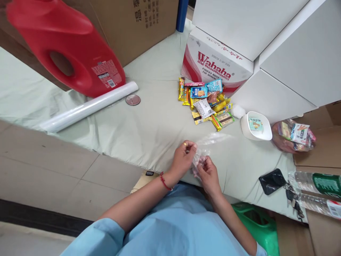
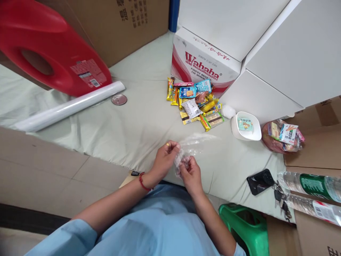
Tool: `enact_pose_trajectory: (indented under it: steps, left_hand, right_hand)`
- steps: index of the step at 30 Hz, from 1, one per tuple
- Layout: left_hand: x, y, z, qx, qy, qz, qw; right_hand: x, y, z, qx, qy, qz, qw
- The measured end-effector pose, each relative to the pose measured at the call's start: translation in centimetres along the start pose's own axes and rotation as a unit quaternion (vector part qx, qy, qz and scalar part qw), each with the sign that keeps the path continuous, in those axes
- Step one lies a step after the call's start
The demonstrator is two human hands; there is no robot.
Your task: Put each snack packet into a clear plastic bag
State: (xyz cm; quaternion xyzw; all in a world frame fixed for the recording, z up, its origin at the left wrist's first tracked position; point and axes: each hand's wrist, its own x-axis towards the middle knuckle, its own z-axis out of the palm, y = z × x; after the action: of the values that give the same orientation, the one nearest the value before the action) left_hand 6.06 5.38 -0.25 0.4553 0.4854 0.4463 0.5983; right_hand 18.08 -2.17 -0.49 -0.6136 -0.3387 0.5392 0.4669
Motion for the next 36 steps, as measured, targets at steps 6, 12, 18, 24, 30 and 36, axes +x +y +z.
enact_pose_trajectory:
  steps: [6,12,18,24,30,36]
  left_hand:
    - [0.6,-0.3,-1.1,-0.085,0.106,-0.017,0.991]
    - [0.0,-0.2,-2.1,-0.049,0.096,0.008,0.994]
    - [-1.2,0.0,-2.3,0.069,0.084,0.059,0.992]
    - [-1.9,-0.1,-2.6,0.223,0.083,0.18,0.955]
    - [-1.9,-0.1,-2.9,0.221,0.077,0.164,0.958]
    - [-1.1,-0.3,-2.8,0.13,0.05,0.024,0.99]
  right_hand:
    - [-0.2,-1.1,-1.1,-0.064,-0.081,0.048,0.993]
    - [1.0,-3.4,-3.3,-0.004,0.083,0.003,0.997]
    - [0.7,-4.8,-1.5,0.076,-0.019,0.092,0.993]
    - [1.3,-4.6,1.5,0.09,-0.043,0.076,0.992]
    - [1.9,-4.2,1.3,0.087,-0.026,0.057,0.994]
    - [1.6,-3.9,0.7,0.114,-0.009,0.024,0.993]
